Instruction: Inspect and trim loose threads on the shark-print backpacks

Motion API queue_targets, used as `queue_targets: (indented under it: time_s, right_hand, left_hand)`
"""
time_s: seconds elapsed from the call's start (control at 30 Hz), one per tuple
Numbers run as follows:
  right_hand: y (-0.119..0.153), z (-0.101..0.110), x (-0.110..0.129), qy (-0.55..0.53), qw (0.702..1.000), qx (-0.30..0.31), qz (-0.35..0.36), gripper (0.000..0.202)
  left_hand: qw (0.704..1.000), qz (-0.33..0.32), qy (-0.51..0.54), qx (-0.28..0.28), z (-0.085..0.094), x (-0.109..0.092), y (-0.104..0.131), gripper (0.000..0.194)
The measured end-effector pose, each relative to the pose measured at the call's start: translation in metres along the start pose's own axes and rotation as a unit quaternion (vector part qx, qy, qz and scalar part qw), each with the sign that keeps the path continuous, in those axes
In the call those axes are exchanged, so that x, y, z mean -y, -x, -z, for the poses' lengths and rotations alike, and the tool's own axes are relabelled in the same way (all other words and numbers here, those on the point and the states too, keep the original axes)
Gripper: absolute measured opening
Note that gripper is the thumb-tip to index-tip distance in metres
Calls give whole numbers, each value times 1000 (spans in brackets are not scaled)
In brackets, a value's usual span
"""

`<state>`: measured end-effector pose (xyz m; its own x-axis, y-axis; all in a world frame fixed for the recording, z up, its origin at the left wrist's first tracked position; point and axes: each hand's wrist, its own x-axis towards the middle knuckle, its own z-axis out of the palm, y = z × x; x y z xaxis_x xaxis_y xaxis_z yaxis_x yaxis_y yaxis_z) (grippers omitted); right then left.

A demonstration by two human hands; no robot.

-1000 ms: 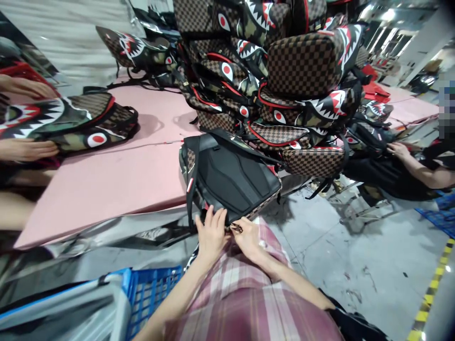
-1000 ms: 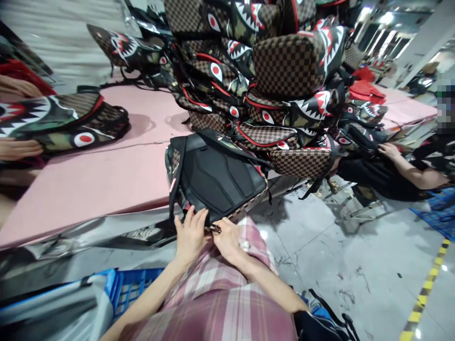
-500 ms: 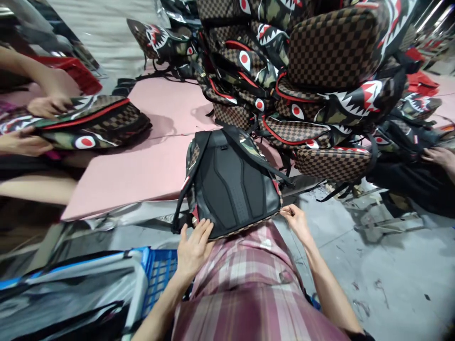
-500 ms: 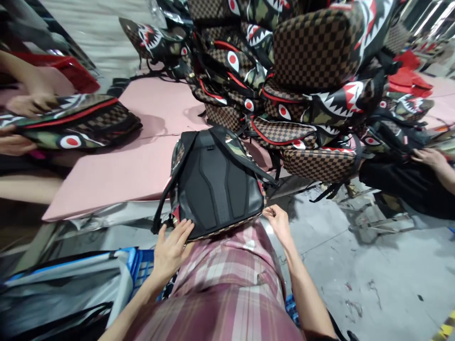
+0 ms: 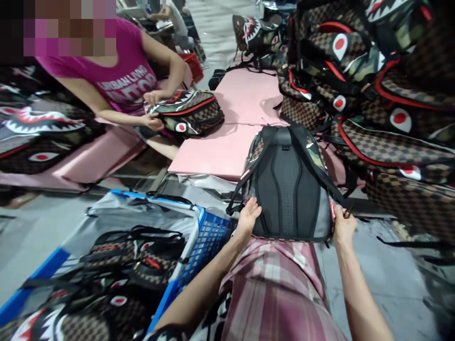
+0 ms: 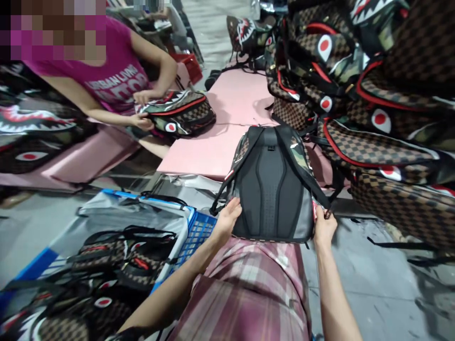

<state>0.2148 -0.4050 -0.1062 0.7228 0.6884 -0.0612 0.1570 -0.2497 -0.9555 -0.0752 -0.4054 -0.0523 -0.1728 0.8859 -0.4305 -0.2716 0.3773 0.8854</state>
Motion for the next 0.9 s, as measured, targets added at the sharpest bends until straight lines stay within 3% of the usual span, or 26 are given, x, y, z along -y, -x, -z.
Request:
queue_targets:
  time_s: [0.07,0.13,0.23,0.33,0.4,0.47,0.57,0.67,0.8,0.9]
  right_hand:
    - [-1,0,-6,-25,1000,5,-16,34]
    - [-1,1,-9,-35,999,-1,-23,32]
    - [-4,4,-11,-39,999,-13,-37,32]
    - [-7,5,-13,-7,999,-6,-31,33]
    - [-6,4,-12,4,1000,2,-30,33]
    - [-2,1,-10,6,999,2,-31,33]
    - [5,-4,-8,28,999,-1,-25,31]
    - [9,-7,-8,54,998,-11,-8,28]
    - [6,-6,-6,79,996,-27,25,27]
    - [2,4,-1,109,994,2,9,31]
  left_hand:
    - [996,16,82,-32,-17,-13,-9,54]
    - [992,18,121,-8,-26,-19,-2,49]
    - [991,23,99,85,-19,-13,31,43]
    - [988,106,32,109,-4,-2,54,29]
    - [985,146,28,92,2,-5,46,16]
    - [985,117,85,99,0,-15,25,16]
    - [971,22,189,145,-9,-33,-9,29]
    - [961,28,205,181,-10,-41,-24,45]
    - [950,138,69,272,9,-35,-19,71]
    - [946,118,-155,261,27,-29,-20,71]
